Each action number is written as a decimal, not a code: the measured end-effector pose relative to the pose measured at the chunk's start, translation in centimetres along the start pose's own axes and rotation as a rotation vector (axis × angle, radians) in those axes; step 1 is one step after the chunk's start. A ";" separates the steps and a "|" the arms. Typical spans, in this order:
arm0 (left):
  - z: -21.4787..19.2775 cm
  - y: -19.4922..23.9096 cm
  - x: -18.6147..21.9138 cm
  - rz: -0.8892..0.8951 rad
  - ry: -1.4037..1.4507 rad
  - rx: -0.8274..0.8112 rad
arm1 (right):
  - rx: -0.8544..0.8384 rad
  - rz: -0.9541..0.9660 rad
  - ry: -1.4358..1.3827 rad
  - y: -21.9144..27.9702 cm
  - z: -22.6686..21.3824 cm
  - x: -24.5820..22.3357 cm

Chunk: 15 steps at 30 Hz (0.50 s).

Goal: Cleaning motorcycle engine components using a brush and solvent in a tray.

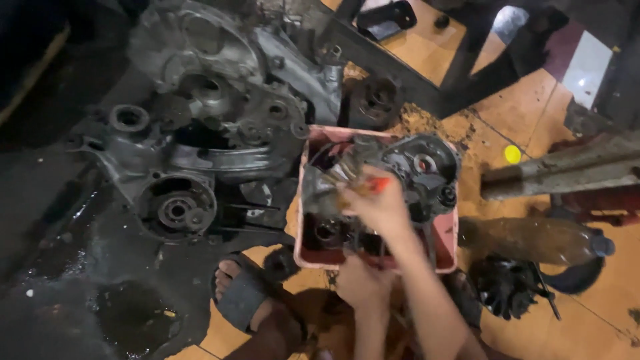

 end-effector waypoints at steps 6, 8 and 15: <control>0.6 -0.1 0.0 0.027 0.025 0.024 | 0.168 0.068 0.295 2.6 -1.7 -2.0; 1.8 -1.2 -0.2 0.046 -0.067 0.123 | -0.121 -0.426 0.555 3.3 0.9 -1.4; -1.0 0.5 0.7 -0.032 -0.030 -0.074 | -0.071 -0.627 0.323 -2.8 0.2 -1.6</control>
Point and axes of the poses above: each hand's wrist, its own y-axis away from the middle knuckle, its own z-axis out of the palm, x = y × z, the point moved 2 cm from there along -y, towards the middle knuckle, and after that the axes turned 12 degrees about -z, right-handed, at the moved point
